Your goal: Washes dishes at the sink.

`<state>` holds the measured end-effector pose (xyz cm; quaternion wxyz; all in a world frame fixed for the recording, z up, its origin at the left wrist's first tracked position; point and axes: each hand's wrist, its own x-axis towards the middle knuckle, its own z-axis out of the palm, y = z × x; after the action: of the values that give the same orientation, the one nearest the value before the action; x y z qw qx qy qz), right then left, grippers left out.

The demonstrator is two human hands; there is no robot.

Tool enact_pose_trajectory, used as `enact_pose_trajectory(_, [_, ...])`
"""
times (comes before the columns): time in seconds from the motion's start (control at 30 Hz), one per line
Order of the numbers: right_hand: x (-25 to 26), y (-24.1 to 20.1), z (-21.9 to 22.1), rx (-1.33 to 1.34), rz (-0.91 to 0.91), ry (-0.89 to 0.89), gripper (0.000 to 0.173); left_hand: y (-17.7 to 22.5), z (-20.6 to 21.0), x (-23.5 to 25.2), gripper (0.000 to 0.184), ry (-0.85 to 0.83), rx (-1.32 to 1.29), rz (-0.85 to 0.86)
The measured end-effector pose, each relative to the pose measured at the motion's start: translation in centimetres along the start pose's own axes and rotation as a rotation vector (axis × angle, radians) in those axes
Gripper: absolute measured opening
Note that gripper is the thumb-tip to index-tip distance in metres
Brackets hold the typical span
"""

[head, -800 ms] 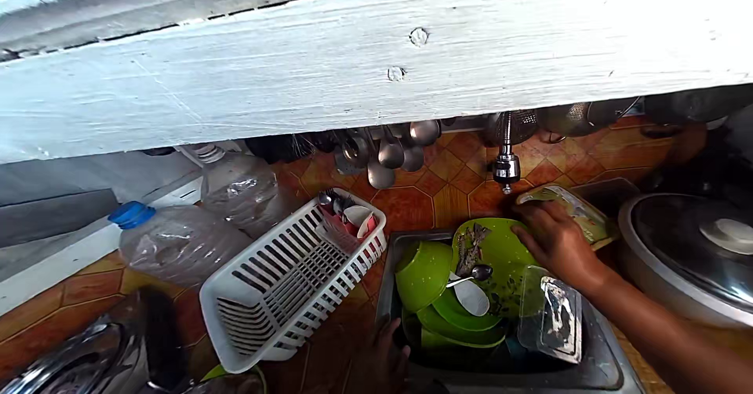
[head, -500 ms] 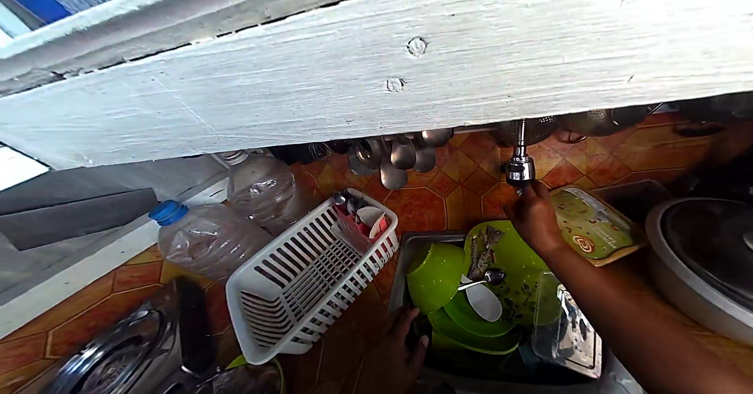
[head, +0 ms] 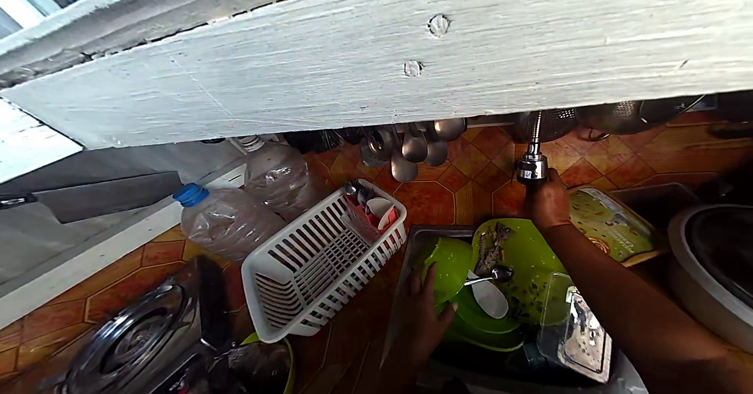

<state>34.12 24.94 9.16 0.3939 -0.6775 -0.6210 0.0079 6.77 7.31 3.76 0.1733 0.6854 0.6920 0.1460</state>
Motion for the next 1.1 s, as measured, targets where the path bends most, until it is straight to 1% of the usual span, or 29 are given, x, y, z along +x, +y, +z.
enact_pose_trajectory(0.07, [0.0, 0.1, -0.1, -0.072, -0.037, -0.063, 0.024, 1.0, 0.4, 1.3, 0.089, -0.01, 0.093, 0.007])
enact_pose_trajectory(0.2, [-0.4, -1.1, -0.7, -0.291, -0.155, -0.358, 0.032, 1.2, 1.4, 3.6, 0.097, -0.097, 0.199, -0.022])
enact_pose_trajectory(0.23, [-0.4, -1.6, -1.0, -0.318, -0.147, -0.423, 0.033, 1.1, 1.5, 4.1, 0.097, -0.108, 0.208, -0.026])
enact_pose_trajectory(0.27, [-0.3, -1.8, -1.0, -0.336, -0.148, -0.467, 0.035, 0.8, 1.8, 4.4, 0.098, -0.088, 0.2, -0.01])
enact_pose_trajectory(0.3, [-0.5, -1.6, -0.7, -0.363, -0.187, -0.492, 0.035, 0.3, 2.2, 4.5, 0.098, -0.05, 0.181, 0.016])
enact_pose_trajectory(0.37, [-1.4, -0.6, 0.0, -0.425, -0.331, -0.51, 0.036, -0.2, 2.9, 4.6, 0.098, 0.022, 0.143, 0.069])
enact_pose_trajectory(0.43, [-2.2, -0.1, -0.5, -0.44, -0.388, -0.547, 0.041, -0.3, 3.2, 4.6, 0.098, 0.046, 0.136, 0.096])
enact_pose_trajectory(0.47, [-2.7, -0.5, -1.6, -0.435, -0.359, -0.607, 0.047, -0.3, 3.3, 4.6, 0.099, 0.038, 0.151, 0.093])
enact_pose_trajectory(0.5, [-3.4, -0.8, -2.9, -0.371, -0.3, -0.68, 0.052, -0.5, 3.3, 4.6, 0.101, 0.034, 0.164, 0.093])
enact_pose_trajectory(0.53, [-4.5, -0.4, -3.1, -0.274, -0.284, -0.649, 0.054, -0.7, 3.3, 4.6, 0.102, 0.042, 0.171, 0.105])
enact_pose_trajectory(0.57, [-5.2, -0.9, -3.9, -0.298, -0.228, -0.736, 0.057, -1.0, 3.3, 4.7, 0.103, 0.05, 0.172, 0.118])
enact_pose_trajectory(0.6, [-5.9, -0.9, -3.8, -0.347, -0.194, -0.82, 0.06, -1.2, 3.2, 4.7, 0.104, 0.065, 0.173, 0.135])
enact_pose_trajectory(0.63, [-7.2, 0.4, -2.5, -0.343, -0.206, -0.837, 0.062, -1.3, 3.1, 4.7, 0.105, 0.082, 0.185, 0.148])
enact_pose_trajectory(0.67, [-8.5, 1.6, -1.6, -0.336, -0.219, -0.867, 0.061, -1.4, 3.1, 4.6, 0.105, 0.088, 0.194, 0.148])
enact_pose_trajectory(0.7, [-9.7, 2.6, -1.1, -0.346, -0.224, -0.936, 0.058, -1.4, 3.1, 4.5, 0.105, 0.095, 0.197, 0.146])
enact_pose_trajectory(0.77, [-11.4, 4.1, -1.1, -0.338, -0.212, -1.064, 0.051, -1.4, 3.0, 4.3, 0.102, 0.123, 0.191, 0.159])
enact_pose_trajectory(0.83, [-12.6, 5.1, -1.4, -0.302, -0.187, -1.137, 0.045, -1.4, 2.8, 4.2, 0.1, 0.144, 0.202, 0.184])
enact_pose_trajectory(0.9, [-13.1, 5.8, -2.0, -0.265, -0.173, -1.134, 0.041, -1.5, 2.2, 4.1, 0.099, 0.163, 0.232, 0.218])
enact_pose_trajectory(0.97, [-13.4, 6.3, -2.8, -0.196, -0.149, -1.042, 0.038, -1.6, 1.3, 4.0, 0.1, 0.183, 0.241, 0.249])
enact_pose_trajectory(1.03, [-13.6, 6.5, -3.2, -0.082, -0.072, -0.94, 0.036, -1.6, 0.1, 3.8, 0.1, 0.189, 0.219, 0.257])
enact_pose_trajectory(1.1, [-13.3, 6.3, -3.7, 0.019, 0.043, -0.863, 0.035, -1.5, -1.3, 3.8, 0.099, 0.247, 0.238, 0.298])
